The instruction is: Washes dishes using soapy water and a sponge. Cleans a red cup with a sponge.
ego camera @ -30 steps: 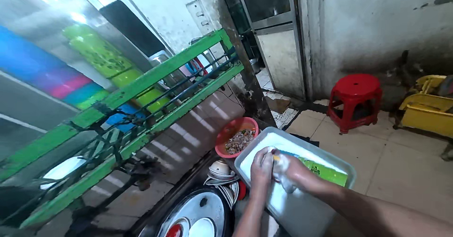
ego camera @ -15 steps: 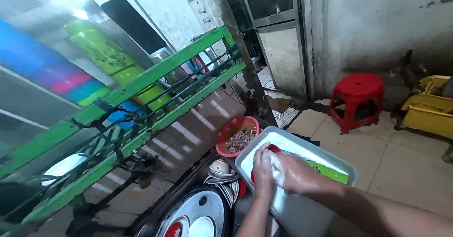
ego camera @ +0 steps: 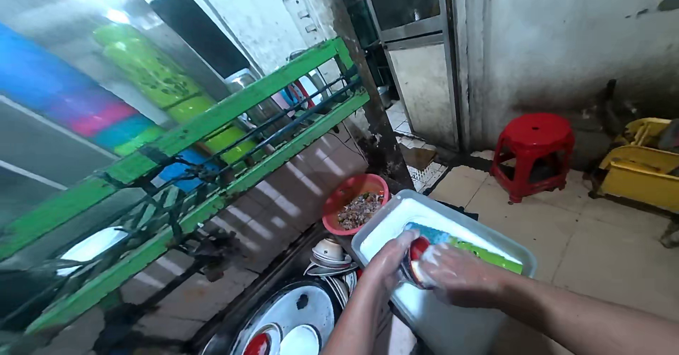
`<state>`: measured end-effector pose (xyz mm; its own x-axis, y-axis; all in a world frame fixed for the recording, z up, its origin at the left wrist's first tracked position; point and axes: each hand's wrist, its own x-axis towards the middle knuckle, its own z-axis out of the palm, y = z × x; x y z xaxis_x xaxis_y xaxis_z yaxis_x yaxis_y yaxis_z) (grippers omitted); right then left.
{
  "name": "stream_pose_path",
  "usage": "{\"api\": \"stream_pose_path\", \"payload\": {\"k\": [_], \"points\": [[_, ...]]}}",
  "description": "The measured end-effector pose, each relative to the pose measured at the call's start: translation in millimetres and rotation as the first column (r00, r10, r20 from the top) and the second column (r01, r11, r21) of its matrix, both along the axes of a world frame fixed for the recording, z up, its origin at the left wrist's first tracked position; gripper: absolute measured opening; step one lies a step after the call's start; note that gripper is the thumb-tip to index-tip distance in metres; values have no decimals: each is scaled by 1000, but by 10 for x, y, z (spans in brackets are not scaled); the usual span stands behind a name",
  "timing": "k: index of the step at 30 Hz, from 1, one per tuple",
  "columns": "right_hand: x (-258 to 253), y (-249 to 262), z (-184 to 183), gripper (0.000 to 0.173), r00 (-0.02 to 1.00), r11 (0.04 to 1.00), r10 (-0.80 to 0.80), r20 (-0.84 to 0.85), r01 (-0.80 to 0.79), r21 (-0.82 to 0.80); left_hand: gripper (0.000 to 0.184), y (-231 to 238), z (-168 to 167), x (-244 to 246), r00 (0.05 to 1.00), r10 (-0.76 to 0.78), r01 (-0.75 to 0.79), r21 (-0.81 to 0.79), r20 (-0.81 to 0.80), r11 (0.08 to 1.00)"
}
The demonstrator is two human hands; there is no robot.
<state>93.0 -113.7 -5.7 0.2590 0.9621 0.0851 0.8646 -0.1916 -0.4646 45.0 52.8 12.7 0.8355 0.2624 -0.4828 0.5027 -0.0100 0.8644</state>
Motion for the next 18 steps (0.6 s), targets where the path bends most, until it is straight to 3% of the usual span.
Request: {"api": "stream_pose_path", "payload": {"k": [1, 3, 5, 7, 9, 10, 12, 13, 15, 17, 18], "points": [[15, 24, 10, 26, 999, 1000, -27, -37, 27, -11, 51, -7, -17, -5, 1000, 14, -15, 55, 19, 998], [18, 121, 135, 28, 938, 976, -212, -275, 218, -8, 49, -87, -108, -28, 969, 36, -115, 323, 243, 939], [2, 191, 265, 28, 841, 926, -327, -431, 375, 31, 39, -189, -174, -31, 891, 52, -255, 404, 450, 878], [-32, 138, 246, 25, 929, 961, -245, -278, 271, 61, 36, -143, -119, -66, 918, 11, -153, 331, 396, 931], [-40, -4, 100, 22, 999, 999, -27, -30, 28, 42, 38, -29, -27, -55, 993, -12, 0, 101, 121, 995], [-31, -37, 68, 22, 999, 999, 37, 8, -38, 13, 46, 6, -17, -55, 999, -30, 29, 42, 37, 999], [-8, 15, 73, 29, 992, 998, -51, -112, 48, -27, 55, -25, -96, -80, 992, 19, -41, 170, 128, 985], [0, 79, 111, 32, 957, 988, -157, -244, 153, -35, 52, -62, -166, -89, 967, 38, -111, 284, 251, 952], [27, 169, 238, 35, 851, 961, -265, -453, 272, -50, 45, -142, -255, -109, 894, 84, -242, 319, 440, 916], [75, 132, 352, 40, 877, 982, -187, -442, 165, -88, 42, -113, -253, -161, 903, 165, -226, 111, 397, 968], [99, 97, 369, 38, 939, 993, -111, -325, 90, -78, 41, -99, -175, -185, 934, 223, -211, -72, 281, 975]]}}
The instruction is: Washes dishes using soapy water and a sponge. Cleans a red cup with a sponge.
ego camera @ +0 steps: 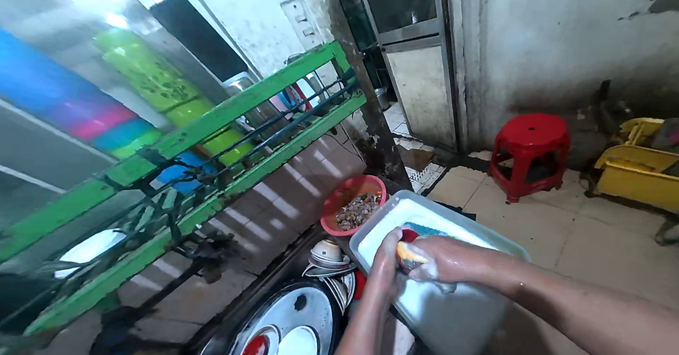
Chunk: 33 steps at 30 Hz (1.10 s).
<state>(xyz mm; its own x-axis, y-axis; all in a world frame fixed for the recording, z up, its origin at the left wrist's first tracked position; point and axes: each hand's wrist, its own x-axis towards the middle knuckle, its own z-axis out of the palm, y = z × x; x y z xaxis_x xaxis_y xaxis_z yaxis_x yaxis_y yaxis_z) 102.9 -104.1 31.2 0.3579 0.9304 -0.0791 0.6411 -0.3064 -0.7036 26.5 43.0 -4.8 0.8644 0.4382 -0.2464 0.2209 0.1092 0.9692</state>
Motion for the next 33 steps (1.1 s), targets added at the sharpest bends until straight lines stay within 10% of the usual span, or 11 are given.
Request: {"api": "stream_pose_path", "payload": {"k": [4, 8, 12, 16, 19, 21, 24, 29, 33], "points": [[175, -21, -114, 12, 694, 915, 40, 719, -315, 253, 50, 51, 220, -34, 963, -155, 41, -454, -219, 890], [214, 3, -339, 8, 641, 896, -122, 758, -257, 361, 43, 47, 302, 37, 996, -52, 44, -121, -66, 992], [-206, 129, -220, 24, 947, 951, -297, 125, 281, 130, 37, -18, 225, 25, 998, -27, -9, 506, 65, 862], [-280, 224, -6, 33, 638, 867, -418, -646, 494, -72, 32, -131, -130, -109, 943, 55, -252, 597, 329, 762], [-269, 128, -119, 32, 340, 806, -201, -919, 590, 42, 47, -41, -290, -170, 896, 155, -285, 272, 416, 919], [-197, 14, -59, 33, 449, 776, -326, -832, 630, 36, 52, 92, -209, -185, 867, 366, -287, -261, 338, 922], [-13, -50, -157, 39, 755, 845, -516, -404, 525, -97, 69, 376, -49, -364, 878, 468, -254, -734, 97, 629], [-234, 72, -676, 37, 971, 969, 16, 238, 44, -245, 81, 496, -54, -605, 919, 360, -50, -857, 161, 513], [-260, 140, -847, 43, 964, 927, 111, 243, -12, -375, 88, 539, -140, -657, 917, 321, 32, -848, 235, 530]]}}
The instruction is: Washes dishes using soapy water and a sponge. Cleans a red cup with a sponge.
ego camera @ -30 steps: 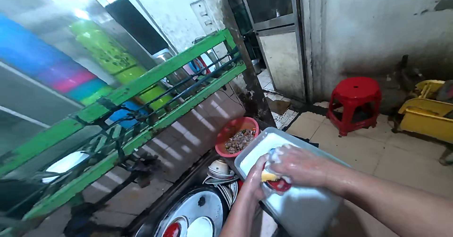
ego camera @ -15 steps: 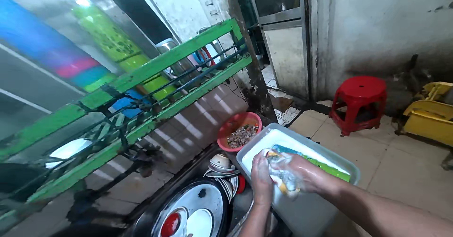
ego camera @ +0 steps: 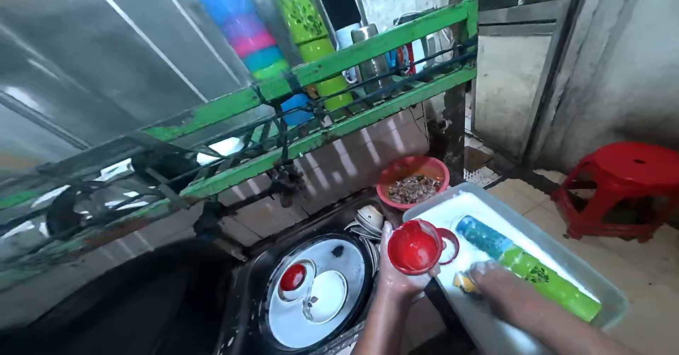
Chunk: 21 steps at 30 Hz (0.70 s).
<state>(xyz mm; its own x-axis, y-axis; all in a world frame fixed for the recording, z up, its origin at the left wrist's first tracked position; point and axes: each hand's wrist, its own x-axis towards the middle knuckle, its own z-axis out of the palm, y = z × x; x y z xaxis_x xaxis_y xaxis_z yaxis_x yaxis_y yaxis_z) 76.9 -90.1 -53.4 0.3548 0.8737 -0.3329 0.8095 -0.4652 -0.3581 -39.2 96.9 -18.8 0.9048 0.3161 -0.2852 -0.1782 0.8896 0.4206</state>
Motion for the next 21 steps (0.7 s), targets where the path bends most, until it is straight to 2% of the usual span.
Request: {"api": "stream_pose_path", "payload": {"k": [3, 5, 6, 8, 9, 12, 14, 16, 17, 18, 20, 21], "points": [[178, 34, 98, 44, 963, 985, -169, -211, 159, -61, 83, 4, 16, -3, 995, 93, -90, 66, -42, 994], [281, 20, 265, 46, 838, 912, -360, -411, 408, 33, 67, -28, 41, 38, 972, 222, -200, 232, -72, 952], [295, 14, 370, 45, 740, 824, -435, -514, 556, 104, 58, -50, 24, 73, 955, 290, -245, 376, -68, 894], [277, 45, 614, 39, 592, 634, -483, -645, 745, 210, 49, -132, -43, 153, 915, 389, -203, 715, -104, 669], [282, 89, 719, 36, 573, 592, -485, -660, 771, 235, 50, -183, -66, 210, 903, 410, -137, 822, -125, 552], [376, 266, 777, 35, 570, 607, -501, -651, 768, 206, 50, -448, -40, 401, 914, 398, -19, 972, -78, 236], [371, 337, 777, 31, 499, 584, -509, -701, 799, 145, 49, -658, -73, 535, 920, 393, -37, 995, -1, 88], [311, 334, 757, 30, 447, 550, -502, -740, 826, 125, 43, -746, -93, 623, 918, 397, -16, 995, -24, 98], [279, 306, 746, 32, 478, 566, -496, -725, 811, 148, 41, -736, -74, 649, 923, 378, 26, 990, -76, 137], [234, 258, 755, 34, 560, 611, -476, -678, 765, 203, 40, -693, -24, 670, 931, 330, 88, 973, -157, 215], [133, 141, 773, 37, 780, 745, -347, -520, 566, 352, 40, -547, 105, 708, 935, 151, 224, 862, -322, 454], [117, 96, 746, 36, 858, 800, -276, -433, 455, 392, 39, -485, 170, 739, 920, 60, 289, 771, -389, 567]]}}
